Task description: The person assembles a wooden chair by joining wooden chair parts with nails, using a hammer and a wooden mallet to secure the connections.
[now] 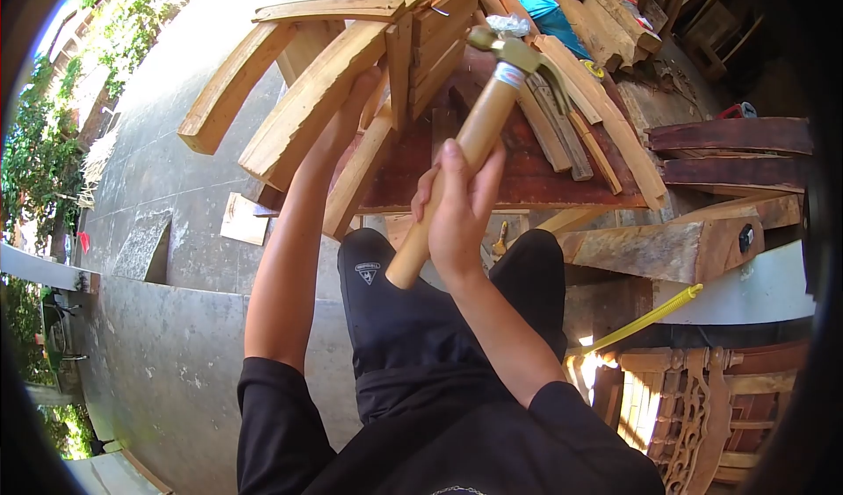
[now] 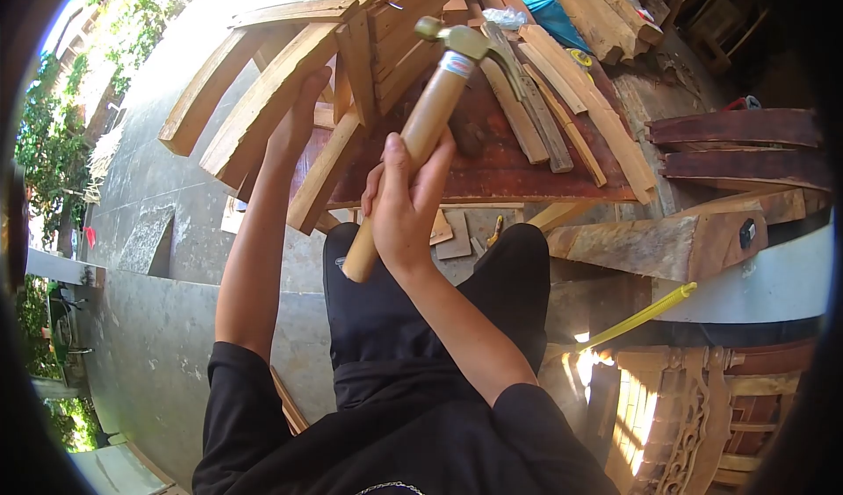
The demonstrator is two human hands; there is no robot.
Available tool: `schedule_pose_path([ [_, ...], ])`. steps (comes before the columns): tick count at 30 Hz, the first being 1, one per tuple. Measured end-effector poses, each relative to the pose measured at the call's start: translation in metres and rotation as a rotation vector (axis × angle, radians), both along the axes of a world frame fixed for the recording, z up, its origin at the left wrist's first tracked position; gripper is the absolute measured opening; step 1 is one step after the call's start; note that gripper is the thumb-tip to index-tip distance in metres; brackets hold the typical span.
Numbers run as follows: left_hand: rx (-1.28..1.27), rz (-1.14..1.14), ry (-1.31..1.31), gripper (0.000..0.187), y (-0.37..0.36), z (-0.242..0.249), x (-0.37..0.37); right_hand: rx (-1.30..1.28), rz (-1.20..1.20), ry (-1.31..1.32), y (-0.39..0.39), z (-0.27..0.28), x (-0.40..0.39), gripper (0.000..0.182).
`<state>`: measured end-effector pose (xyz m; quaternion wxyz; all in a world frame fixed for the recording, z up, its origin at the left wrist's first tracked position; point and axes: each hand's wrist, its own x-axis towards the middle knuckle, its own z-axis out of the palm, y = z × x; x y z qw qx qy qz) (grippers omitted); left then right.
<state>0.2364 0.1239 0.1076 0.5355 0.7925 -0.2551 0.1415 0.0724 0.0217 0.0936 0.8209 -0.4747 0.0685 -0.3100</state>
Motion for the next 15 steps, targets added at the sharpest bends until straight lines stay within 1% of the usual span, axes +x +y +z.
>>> schedule_pose_path([
  [4, -0.051, -0.050, -0.045, 0.046, 0.001, -0.003, 0.002, 0.047, -0.041, -0.011, 0.003, 0.004, 0.007, 0.036],
  [6, -0.058, -0.047, -0.067, 0.047, 0.000, -0.003, 0.002, 0.060, 0.048, -0.013, 0.006, 0.002, 0.012, 0.038],
  [8, -0.044, -0.032, 0.012, 0.047, 0.001, 0.000, 0.001, -0.053, 0.245, 0.029, -0.004, -0.002, 0.012, 0.038],
  [9, -0.037, -0.024, 0.053, 0.047, 0.001, 0.001, 0.000, -0.046, 0.261, 0.028, -0.007, -0.002, 0.012, 0.036],
  [12, 0.008, 0.019, 0.039, 0.048, 0.001, 0.000, -0.001, -0.080, 0.193, 0.104, -0.016, -0.001, 0.005, 0.037],
  [14, -0.035, 0.007, 0.040, 0.049, -0.001, 0.001, -0.002, -0.070, 0.143, 0.117, -0.026, -0.008, 0.004, 0.038],
  [15, -0.055, 0.000, 0.043, 0.049, -0.002, 0.000, -0.003, -0.109, 0.111, 0.155, -0.032, -0.010, 0.002, 0.040],
])
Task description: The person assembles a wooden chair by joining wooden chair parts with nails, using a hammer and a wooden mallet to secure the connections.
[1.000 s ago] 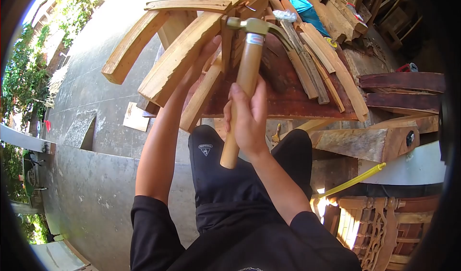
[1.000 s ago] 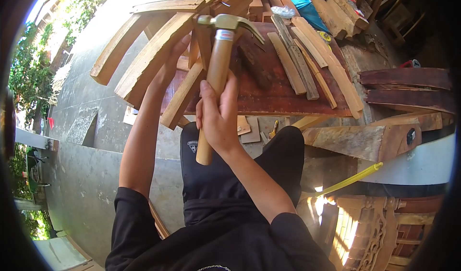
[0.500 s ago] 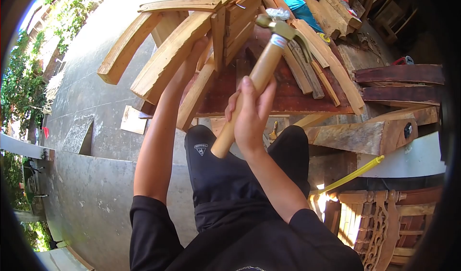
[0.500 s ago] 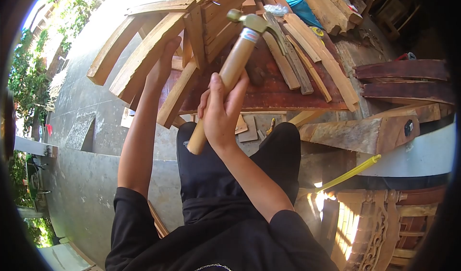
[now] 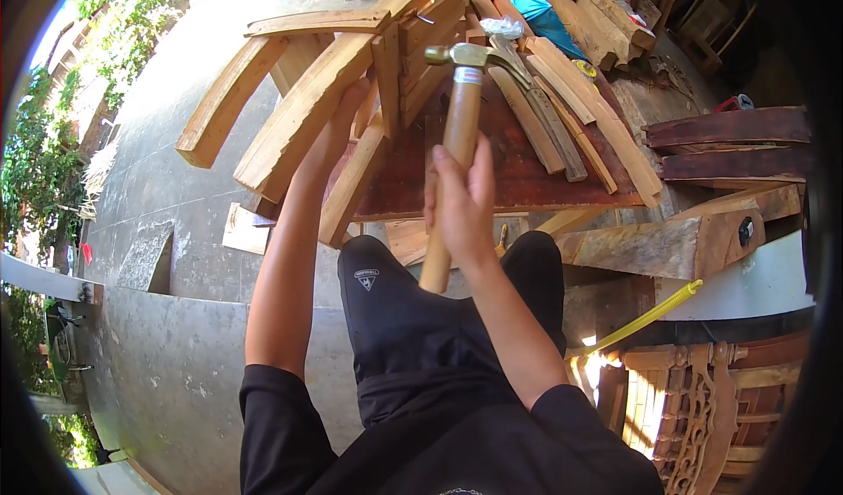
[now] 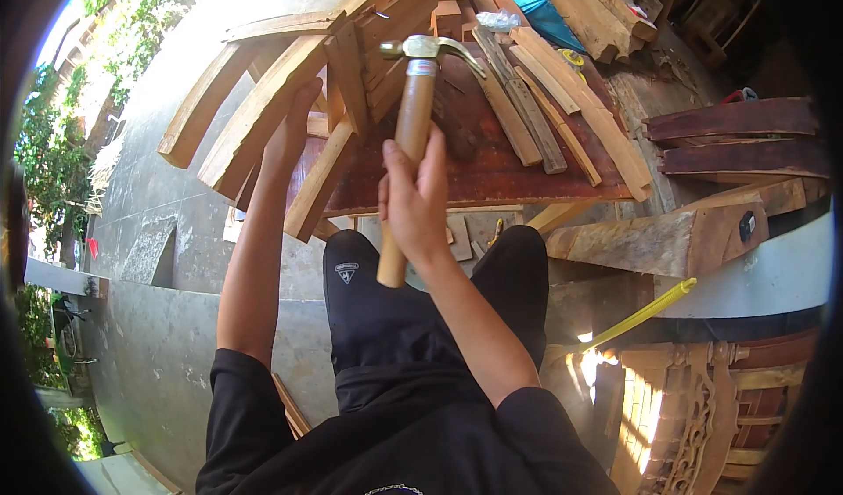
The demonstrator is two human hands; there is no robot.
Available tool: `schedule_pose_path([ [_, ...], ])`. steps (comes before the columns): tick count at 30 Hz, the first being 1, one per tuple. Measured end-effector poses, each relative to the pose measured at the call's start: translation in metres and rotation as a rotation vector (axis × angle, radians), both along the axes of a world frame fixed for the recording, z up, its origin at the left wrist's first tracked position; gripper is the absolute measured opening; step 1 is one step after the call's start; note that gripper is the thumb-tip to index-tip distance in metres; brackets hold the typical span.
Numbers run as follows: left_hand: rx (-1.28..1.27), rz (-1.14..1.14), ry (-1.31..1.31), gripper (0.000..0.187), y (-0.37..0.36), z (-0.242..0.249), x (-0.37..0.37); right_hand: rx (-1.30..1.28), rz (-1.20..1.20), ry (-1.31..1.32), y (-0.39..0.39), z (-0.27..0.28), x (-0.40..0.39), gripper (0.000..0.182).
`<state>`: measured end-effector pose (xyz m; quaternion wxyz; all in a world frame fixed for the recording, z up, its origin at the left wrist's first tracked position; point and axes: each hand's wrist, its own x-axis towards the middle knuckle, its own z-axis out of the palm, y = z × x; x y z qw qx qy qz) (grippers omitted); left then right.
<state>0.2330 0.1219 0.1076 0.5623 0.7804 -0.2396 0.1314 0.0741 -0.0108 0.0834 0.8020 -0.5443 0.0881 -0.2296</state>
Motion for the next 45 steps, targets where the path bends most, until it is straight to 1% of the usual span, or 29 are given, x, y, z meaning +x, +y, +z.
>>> schedule_pose_path([
  [2, -0.004, -0.012, 0.016, 0.050, 0.000, 0.002, -0.002, -0.140, -0.088, 0.061, -0.018, -0.013, -0.001, 0.046],
  [3, -0.006, -0.017, 0.022, 0.051, 0.000, 0.002, -0.002, -0.137, -0.090, 0.171, -0.029, -0.012, -0.008, 0.051],
  [5, 0.003, -0.004, 0.019, 0.052, 0.001, 0.000, 0.001, -0.430, -0.188, 0.282, -0.057, -0.029, -0.008, 0.056],
  [6, 0.008, 0.001, 0.019, 0.052, 0.002, -0.001, 0.001, -0.697, -0.322, 0.203, -0.081, -0.052, -0.001, 0.058],
  [7, 0.044, 0.008, 0.056, 0.053, 0.003, 0.002, 0.000, -0.961, -0.455, 0.118, -0.088, -0.044, 0.002, 0.060],
  [8, 0.080, 0.015, 0.093, 0.054, 0.003, 0.007, -0.002, -0.936, -0.337, 0.383, -0.099, -0.033, -0.010, 0.063],
  [11, 0.262, 0.081, 0.171, 0.057, 0.015, 0.006, -0.002, -1.294, -0.319, 0.481, -0.136, -0.026, -0.013, 0.064],
  [12, 0.336, 0.108, 0.187, 0.059, 0.022, 0.003, 0.001, -1.336, -0.299, 0.497, -0.145, -0.026, -0.012, 0.064],
  [15, 0.350, 0.082, 0.154, 0.055, 0.058, -0.011, 0.003, -1.438, -0.268, 0.533, -0.163, -0.036, -0.003, 0.059],
  [17, 0.301, -0.125, 0.063, 0.050, 0.115, -0.030, 0.015, -1.514, -0.292, 0.531, -0.164, -0.037, 0.001, 0.057],
  [18, 0.273, -0.228, 0.021, 0.047, 0.132, -0.037, 0.013, -1.554, -0.303, 0.531, -0.165, -0.036, 0.003, 0.057],
  [19, 0.224, -0.257, 0.136, 0.047, 0.134, -0.023, -0.002, -1.589, -0.353, 0.456, -0.166, -0.036, 0.007, 0.053],
  [20, 0.174, -0.285, 0.248, 0.047, 0.135, 0.005, -0.022, -1.622, -0.407, 0.379, -0.167, -0.035, 0.014, 0.050],
  [21, 0.124, -0.311, 0.361, 0.047, 0.138, 0.020, -0.038, -1.653, -0.460, 0.301, -0.167, -0.032, 0.021, 0.047],
  [24, -0.183, -0.225, 0.493, 0.054, 0.166, 0.020, -0.056, -1.494, -0.486, 0.048, -0.156, 0.003, 0.054, 0.036],
  [27, -0.104, -0.185, 0.486, 0.067, 0.168, 0.047, -0.072, -1.216, -0.315, -0.038, -0.131, 0.047, 0.086, 0.036],
  [30, -0.047, -0.200, 0.378, 0.069, 0.140, 0.081, -0.096, -1.318, -0.294, 0.006, -0.118, 0.069, 0.122, 0.039],
  [33, 0.294, -0.069, 0.168, 0.067, 0.120, 0.097, -0.114, -1.378, -0.235, 0.067, -0.105, 0.087, 0.127, 0.038],
  [34, 0.305, -0.054, 0.185, 0.058, 0.114, 0.096, -0.117, -1.412, -0.265, 0.021, -0.106, 0.085, 0.133, 0.034],
  [37, 0.354, 0.059, 0.088, 0.055, 0.094, 0.098, -0.128, -1.466, -0.264, 0.018, -0.111, 0.084, 0.142, 0.030],
  [38, 0.353, 0.091, 0.019, 0.055, 0.094, 0.094, -0.125, -1.471, -0.276, -0.009, -0.112, 0.081, 0.144, 0.031],
  [40, 0.389, 0.120, 0.032, 0.052, 0.096, 0.094, -0.126, -1.480, -0.304, -0.065, -0.112, 0.079, 0.147, 0.033],
  [43, 0.418, 0.148, 0.010, 0.047, 0.097, 0.092, -0.126, -1.485, -0.358, -0.038, -0.106, 0.079, 0.145, 0.032],
  [45, 0.429, 0.163, -0.006, 0.046, 0.097, 0.092, -0.127, -1.438, -0.357, -0.078, -0.104, 0.077, 0.143, 0.031],
])
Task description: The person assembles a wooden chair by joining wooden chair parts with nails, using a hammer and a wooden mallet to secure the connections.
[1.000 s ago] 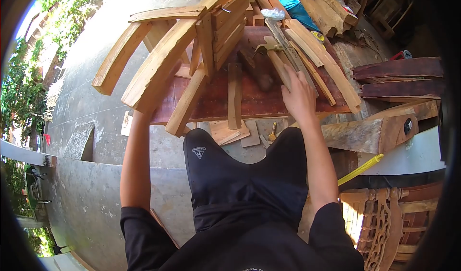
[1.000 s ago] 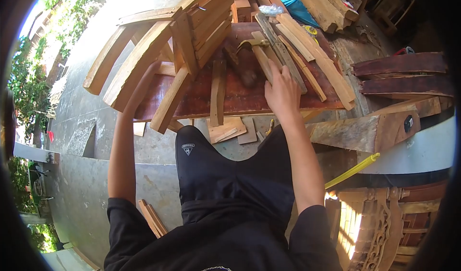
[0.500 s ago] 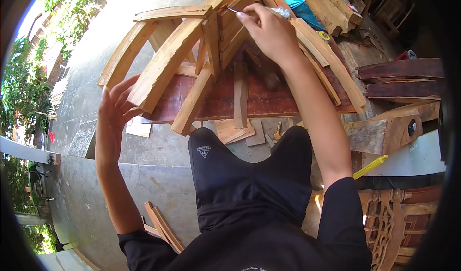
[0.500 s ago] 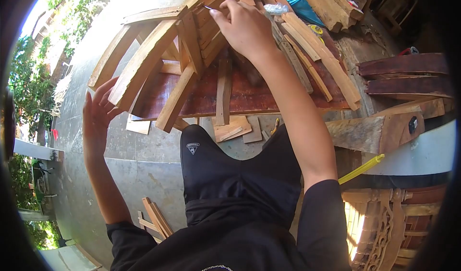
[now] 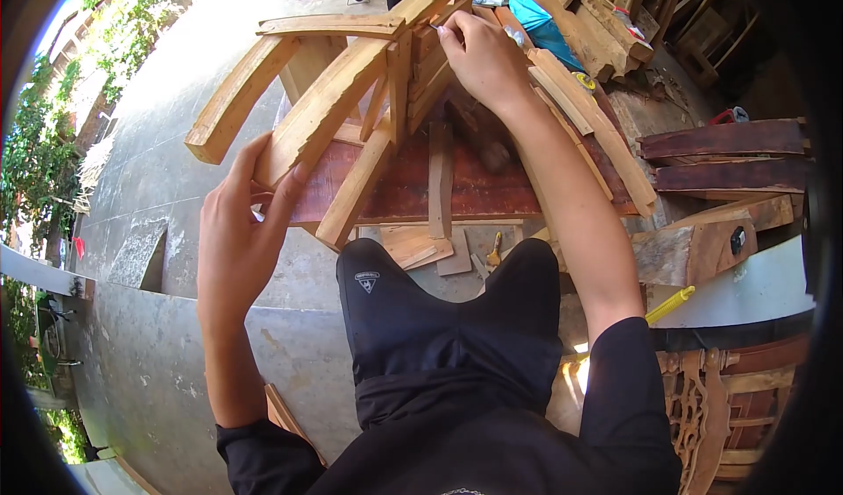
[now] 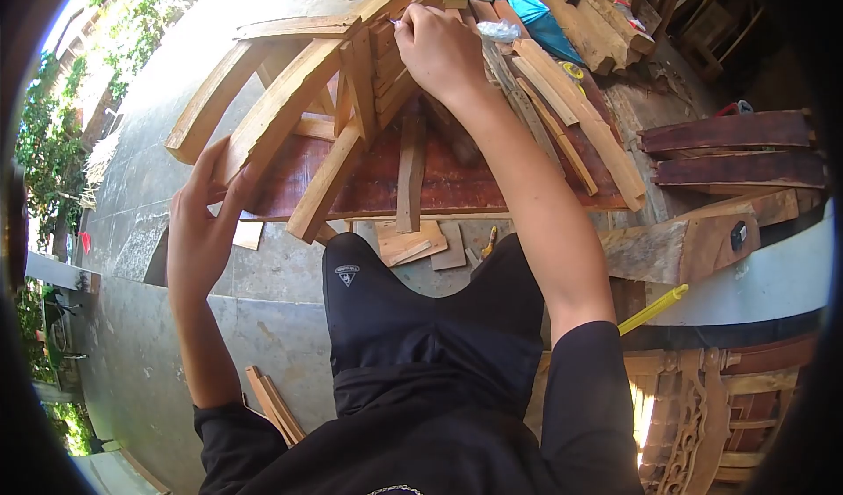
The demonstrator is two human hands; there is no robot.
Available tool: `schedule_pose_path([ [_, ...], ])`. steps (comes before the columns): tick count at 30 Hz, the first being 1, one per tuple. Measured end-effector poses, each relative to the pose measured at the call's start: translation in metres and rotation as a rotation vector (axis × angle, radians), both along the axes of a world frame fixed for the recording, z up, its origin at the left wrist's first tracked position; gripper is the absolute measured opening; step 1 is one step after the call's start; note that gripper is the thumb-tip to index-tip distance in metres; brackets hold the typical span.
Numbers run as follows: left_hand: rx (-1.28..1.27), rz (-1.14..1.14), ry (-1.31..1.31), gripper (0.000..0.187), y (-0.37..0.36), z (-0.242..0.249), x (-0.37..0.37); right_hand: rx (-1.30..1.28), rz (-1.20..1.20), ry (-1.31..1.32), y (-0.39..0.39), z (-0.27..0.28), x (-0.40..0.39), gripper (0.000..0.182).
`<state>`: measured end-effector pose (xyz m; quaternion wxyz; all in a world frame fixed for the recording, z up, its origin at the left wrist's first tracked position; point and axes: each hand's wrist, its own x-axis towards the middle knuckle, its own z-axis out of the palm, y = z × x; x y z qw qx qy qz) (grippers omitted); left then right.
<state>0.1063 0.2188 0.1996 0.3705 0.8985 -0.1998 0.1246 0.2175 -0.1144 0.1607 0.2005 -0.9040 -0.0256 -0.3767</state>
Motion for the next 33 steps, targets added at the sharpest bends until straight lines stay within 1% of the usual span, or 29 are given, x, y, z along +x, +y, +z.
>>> schedule_pose_path([
  [2, 0.014, 0.013, 0.003, 0.045, -0.001, 0.001, -0.003, 0.037, 0.018, -0.026, 0.003, -0.005, -0.001, 0.029],
  [4, 0.063, -0.006, -0.048, 0.045, 0.005, -0.003, -0.006, 0.069, 0.021, -0.048, 0.008, -0.010, -0.003, 0.027],
  [5, 0.089, -0.016, -0.076, 0.045, 0.009, -0.006, -0.007, 0.063, 0.053, -0.094, 0.009, -0.011, -0.003, 0.023],
  [8, 0.041, -0.011, -0.063, 0.046, 0.017, -0.023, -0.011, 0.054, 0.107, -0.094, 0.009, -0.006, -0.009, 0.022],
  [11, 0.004, 0.025, -0.052, 0.046, 0.011, -0.021, -0.009, 0.028, 0.006, -0.165, 0.015, -0.016, -0.003, 0.022],
  [14, -0.014, 0.006, -0.091, 0.046, 0.010, -0.019, -0.006, 0.090, 0.100, -0.132, 0.009, -0.014, -0.006, 0.022],
  [17, -0.020, 0.029, -0.033, 0.045, 0.008, -0.018, -0.008, 0.057, 0.036, -0.106, 0.009, -0.011, -0.006, 0.025],
  [20, -0.013, -0.018, -0.116, 0.044, 0.012, -0.023, -0.004, 0.054, 0.049, -0.234, 0.013, -0.020, -0.003, 0.021],
  [21, -0.023, -0.008, -0.130, 0.044, 0.012, -0.025, -0.003, 0.100, 0.122, -0.204, 0.010, -0.017, -0.007, 0.021],
  [23, -0.032, 0.016, -0.139, 0.043, 0.014, -0.031, -0.006, 0.074, 0.077, -0.183, 0.008, -0.011, -0.006, 0.020],
  [24, -0.025, 0.029, -0.096, 0.044, 0.014, -0.030, -0.007, 0.065, 0.054, -0.160, 0.010, -0.013, -0.009, 0.020],
  [25, -0.019, 0.043, -0.054, 0.044, 0.012, -0.025, -0.006, 0.035, 0.017, -0.220, 0.012, -0.020, 0.001, 0.019],
  [26, -0.018, 0.054, -0.026, 0.045, 0.011, -0.021, -0.005, 0.051, 0.029, -0.225, 0.012, -0.025, 0.000, 0.019],
  [29, -0.077, 0.002, -0.105, 0.045, 0.013, -0.027, -0.001, 0.079, 0.104, -0.229, 0.008, -0.019, -0.004, 0.019],
  [31, -0.098, 0.000, -0.121, 0.044, 0.010, -0.029, -0.003, 0.062, 0.061, -0.185, 0.010, -0.012, -0.003, 0.021],
  [33, -0.059, 0.023, -0.064, 0.044, 0.010, -0.026, -0.005, 0.071, 0.040, -0.151, 0.011, -0.019, -0.009, 0.022],
])
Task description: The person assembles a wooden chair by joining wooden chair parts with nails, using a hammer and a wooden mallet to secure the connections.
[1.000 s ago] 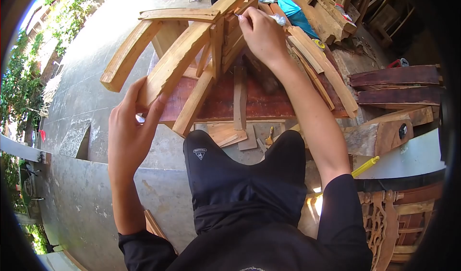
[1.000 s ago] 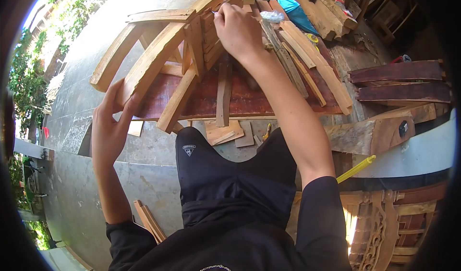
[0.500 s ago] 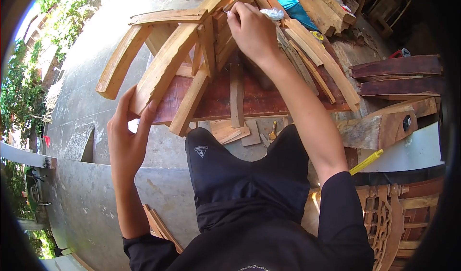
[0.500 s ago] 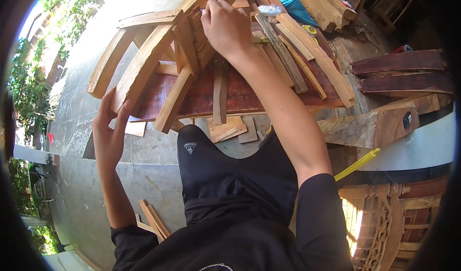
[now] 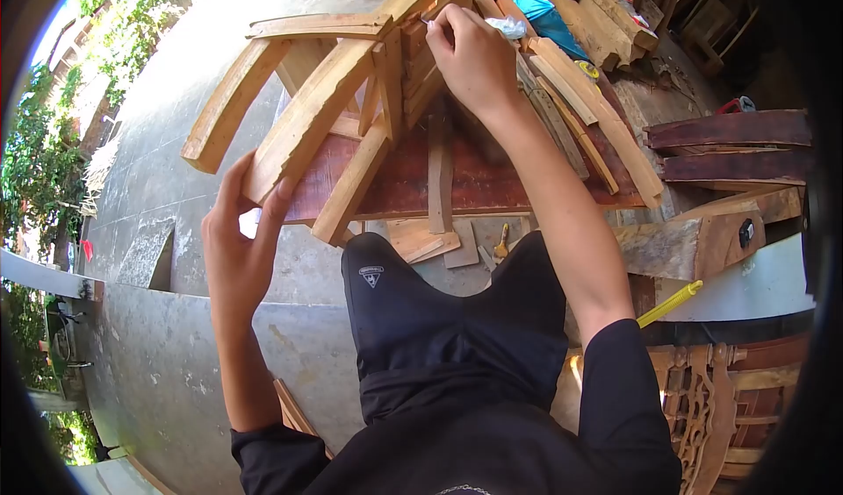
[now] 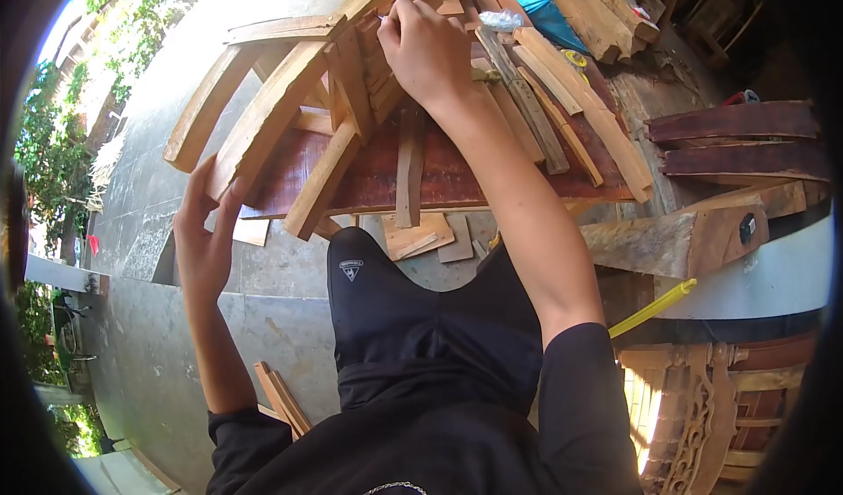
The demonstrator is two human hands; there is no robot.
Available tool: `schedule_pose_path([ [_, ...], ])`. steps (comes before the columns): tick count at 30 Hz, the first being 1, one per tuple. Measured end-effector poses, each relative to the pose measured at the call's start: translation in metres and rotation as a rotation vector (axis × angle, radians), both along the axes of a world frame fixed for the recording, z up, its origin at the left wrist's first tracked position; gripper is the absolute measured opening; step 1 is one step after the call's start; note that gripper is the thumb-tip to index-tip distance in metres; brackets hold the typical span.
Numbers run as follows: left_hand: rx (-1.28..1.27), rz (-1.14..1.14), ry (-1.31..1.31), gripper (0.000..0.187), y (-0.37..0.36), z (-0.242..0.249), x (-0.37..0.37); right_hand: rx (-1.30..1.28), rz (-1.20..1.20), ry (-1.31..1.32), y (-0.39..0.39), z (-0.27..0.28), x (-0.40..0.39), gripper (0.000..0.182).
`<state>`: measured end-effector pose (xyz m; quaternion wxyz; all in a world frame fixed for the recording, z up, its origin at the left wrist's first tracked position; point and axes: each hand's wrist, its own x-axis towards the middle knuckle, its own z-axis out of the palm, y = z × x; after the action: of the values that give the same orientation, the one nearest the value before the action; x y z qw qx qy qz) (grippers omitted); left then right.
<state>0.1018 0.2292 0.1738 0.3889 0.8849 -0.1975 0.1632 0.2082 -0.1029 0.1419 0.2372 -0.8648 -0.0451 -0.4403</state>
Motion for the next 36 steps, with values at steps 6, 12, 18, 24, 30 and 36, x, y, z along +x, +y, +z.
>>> schedule_pose_path([
  [6, -0.012, -0.042, -0.059, 0.046, 0.012, -0.012, 0.000, 0.076, 0.079, -0.019, 0.004, 0.002, -0.007, 0.022],
  [12, -0.086, -0.022, -0.035, 0.047, 0.011, -0.010, 0.003, 0.168, 0.101, -0.012, 0.009, 0.005, -0.003, 0.023],
  [18, -0.036, -0.061, -0.072, 0.043, 0.007, 0.002, 0.008, 0.458, 0.213, 0.141, 0.007, -0.008, 0.002, 0.031],
  [24, 0.116, -0.171, -0.095, 0.039, 0.035, 0.058, 0.073, 1.071, 0.507, 0.795, 0.043, 0.016, -0.061, 0.054],
  [30, 0.486, 0.202, -0.347, 0.091, 0.058, 0.029, 0.230, 1.345, 0.929, 1.008, 0.097, 0.044, -0.067, 0.057],
  [36, 0.363, -0.096, 0.531, 0.077, 0.060, 0.048, 0.223, 1.231, 0.960, 0.774, 0.130, 0.029, -0.049, 0.052],
])
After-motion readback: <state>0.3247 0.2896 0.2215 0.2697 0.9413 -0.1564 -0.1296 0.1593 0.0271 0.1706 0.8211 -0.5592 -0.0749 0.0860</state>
